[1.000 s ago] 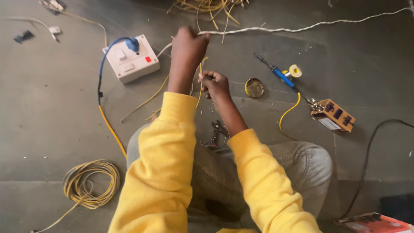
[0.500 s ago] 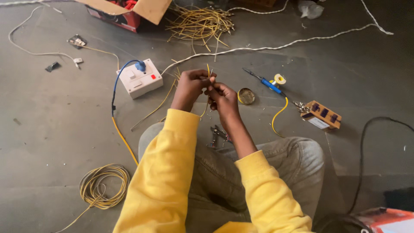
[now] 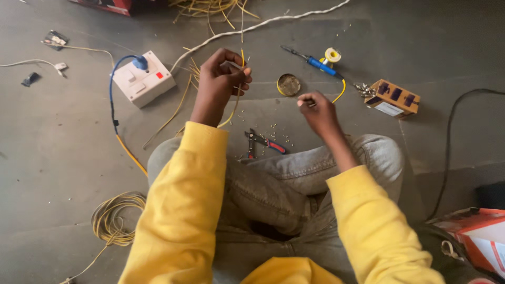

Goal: The person sits on the floor and repeatedly solders small metal connectors onto the ends of yellow wires using a soldering iron and solder wire. They handle the wires and connectors by hand, applying heat and solder to each connection.

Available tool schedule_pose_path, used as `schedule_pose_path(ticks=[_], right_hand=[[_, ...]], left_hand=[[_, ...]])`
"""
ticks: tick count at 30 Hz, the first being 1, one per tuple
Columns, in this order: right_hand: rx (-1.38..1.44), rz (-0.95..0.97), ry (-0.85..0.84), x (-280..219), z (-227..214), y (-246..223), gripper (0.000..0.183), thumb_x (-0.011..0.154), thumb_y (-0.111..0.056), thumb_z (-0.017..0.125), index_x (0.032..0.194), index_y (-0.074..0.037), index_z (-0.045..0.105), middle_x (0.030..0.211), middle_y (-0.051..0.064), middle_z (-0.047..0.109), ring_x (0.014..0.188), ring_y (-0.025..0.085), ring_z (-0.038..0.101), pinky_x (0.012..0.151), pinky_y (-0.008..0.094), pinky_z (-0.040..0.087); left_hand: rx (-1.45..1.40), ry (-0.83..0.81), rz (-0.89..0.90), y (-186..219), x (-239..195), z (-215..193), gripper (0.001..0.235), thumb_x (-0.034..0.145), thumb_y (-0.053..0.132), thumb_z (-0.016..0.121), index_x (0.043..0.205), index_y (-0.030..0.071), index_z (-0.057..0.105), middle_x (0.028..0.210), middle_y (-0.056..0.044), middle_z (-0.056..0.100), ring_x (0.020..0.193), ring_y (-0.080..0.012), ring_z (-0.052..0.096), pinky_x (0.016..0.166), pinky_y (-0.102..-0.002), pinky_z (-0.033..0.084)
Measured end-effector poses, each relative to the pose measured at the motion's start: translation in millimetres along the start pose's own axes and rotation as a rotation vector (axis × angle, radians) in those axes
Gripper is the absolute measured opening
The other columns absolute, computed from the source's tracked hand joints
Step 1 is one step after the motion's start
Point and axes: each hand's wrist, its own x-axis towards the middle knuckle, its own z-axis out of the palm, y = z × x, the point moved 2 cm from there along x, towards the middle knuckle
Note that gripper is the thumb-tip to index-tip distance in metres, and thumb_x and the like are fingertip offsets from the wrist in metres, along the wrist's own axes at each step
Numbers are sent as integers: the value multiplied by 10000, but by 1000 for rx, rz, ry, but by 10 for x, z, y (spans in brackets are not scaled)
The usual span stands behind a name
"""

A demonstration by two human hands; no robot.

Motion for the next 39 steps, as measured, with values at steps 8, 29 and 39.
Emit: schedule_pose_path(ticks=[8,29,39], right_hand=[[479,127,-126,630,194,-20,216,1018,-165,711,1191,-42,667,1024,25,720,904,85,659,782,239,547],[796,-36,-251,498,126,-625,205,1022,43,629,1221,-5,618,1180,61,674,1097,117,657,944,250,539],[669,-27,-235,511,131,-569,173,1012,41,651,1176,-13,661,1090,28,632,1006,89,621,837,233,509]], left_hand=[[91,-25,-94,-318,440,206,147,929,153,761,983,47,674,763,-8,688,583,-49,521,516,-220,380],[83,-218,-219,-466,367,450,111,859,66,660,920,34,747,739,18,651,624,-39,482,561,-219,357],[76,-194,-226,-455,362,460,64,837,55,641,868,41,695,720,16,632,596,-44,473,532,-224,349]])
